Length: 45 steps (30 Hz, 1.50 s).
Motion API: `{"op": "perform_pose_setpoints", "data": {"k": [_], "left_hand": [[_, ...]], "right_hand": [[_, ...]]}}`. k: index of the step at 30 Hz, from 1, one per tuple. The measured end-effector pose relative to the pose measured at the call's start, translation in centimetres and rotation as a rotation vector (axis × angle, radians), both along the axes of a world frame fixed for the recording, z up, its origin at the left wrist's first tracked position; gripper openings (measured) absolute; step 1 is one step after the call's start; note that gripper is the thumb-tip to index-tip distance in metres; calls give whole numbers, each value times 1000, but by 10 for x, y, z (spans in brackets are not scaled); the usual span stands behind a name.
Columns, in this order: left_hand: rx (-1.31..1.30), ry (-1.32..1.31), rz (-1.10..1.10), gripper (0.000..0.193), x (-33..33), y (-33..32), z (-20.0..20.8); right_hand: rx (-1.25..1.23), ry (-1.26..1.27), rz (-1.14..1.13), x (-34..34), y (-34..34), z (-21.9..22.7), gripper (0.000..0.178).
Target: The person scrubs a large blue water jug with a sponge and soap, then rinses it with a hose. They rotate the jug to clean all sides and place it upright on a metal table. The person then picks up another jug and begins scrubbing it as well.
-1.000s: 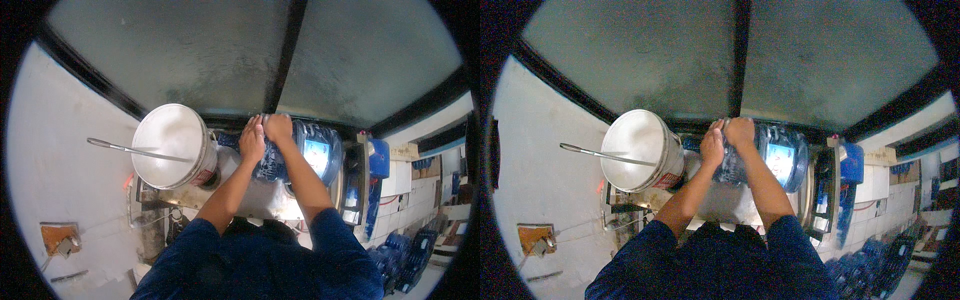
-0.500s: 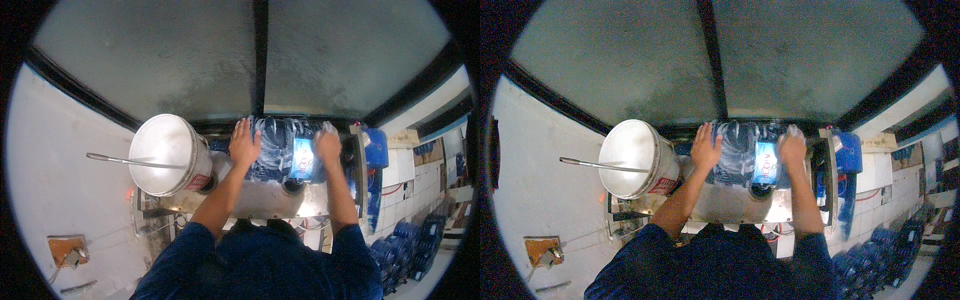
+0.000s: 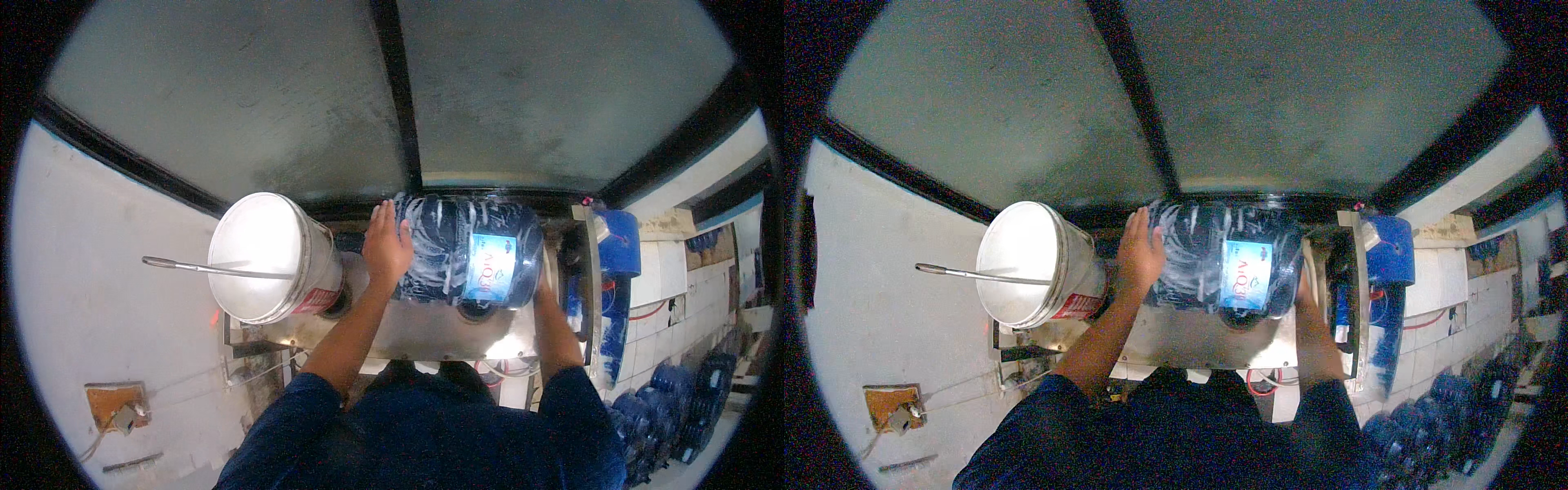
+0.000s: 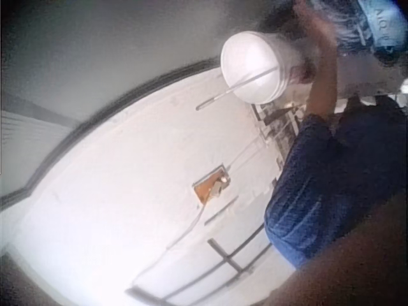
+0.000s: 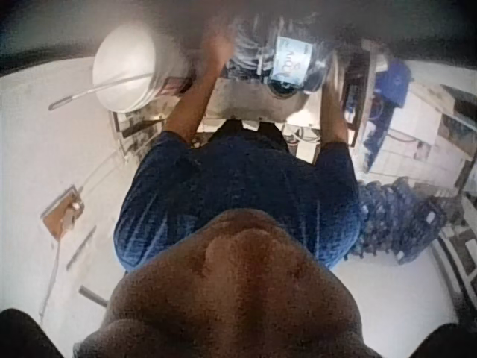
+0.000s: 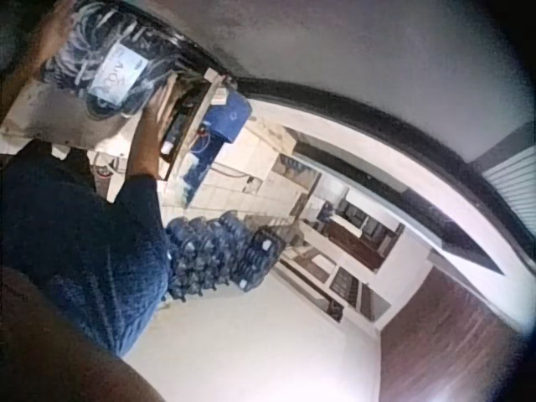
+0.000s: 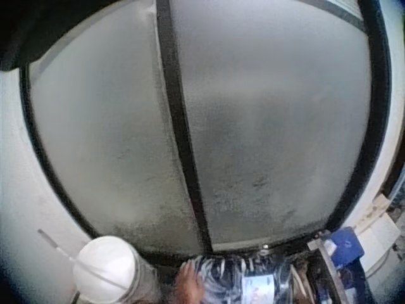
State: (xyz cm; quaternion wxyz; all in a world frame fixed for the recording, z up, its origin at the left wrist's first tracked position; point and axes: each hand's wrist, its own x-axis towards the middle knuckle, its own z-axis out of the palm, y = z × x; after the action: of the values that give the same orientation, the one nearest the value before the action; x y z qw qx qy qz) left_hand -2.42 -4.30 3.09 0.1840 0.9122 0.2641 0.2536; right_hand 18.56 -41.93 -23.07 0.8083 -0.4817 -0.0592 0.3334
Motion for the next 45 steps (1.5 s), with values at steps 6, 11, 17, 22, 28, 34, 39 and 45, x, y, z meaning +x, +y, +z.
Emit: {"op": "perform_pose_setpoints", "data": {"k": [6,11,17,22,28,34,39,45], "left_hand": [[1,-7,-32,53,0,9,2],[12,-65,-79,53,8,4,-3],[66,27,-11,53,8,10,-6],[77,-9,-49,53,2,4,-6],[44,-12,-40,53,2,1,2],[38,-11,-55,53,-2,-1,-1],[36,5,-42,53,-6,1,-2],[-6,-19,-61,52,1,-1,2]], "right_hand": [[-152,-162,-216,-92,44,217,58],[-783,-760,-182,24,63,204,47],[-1176,-715,64,9,78,244,46],[-1302,-885,-508,-73,92,271,22],[-1266,-1168,-703,-59,84,280,22],[-1478,-1343,-397,-58,115,305,40],[-1355,-1401,-388,-84,86,290,33],[-917,-352,-428,-75,9,217,24]]}}
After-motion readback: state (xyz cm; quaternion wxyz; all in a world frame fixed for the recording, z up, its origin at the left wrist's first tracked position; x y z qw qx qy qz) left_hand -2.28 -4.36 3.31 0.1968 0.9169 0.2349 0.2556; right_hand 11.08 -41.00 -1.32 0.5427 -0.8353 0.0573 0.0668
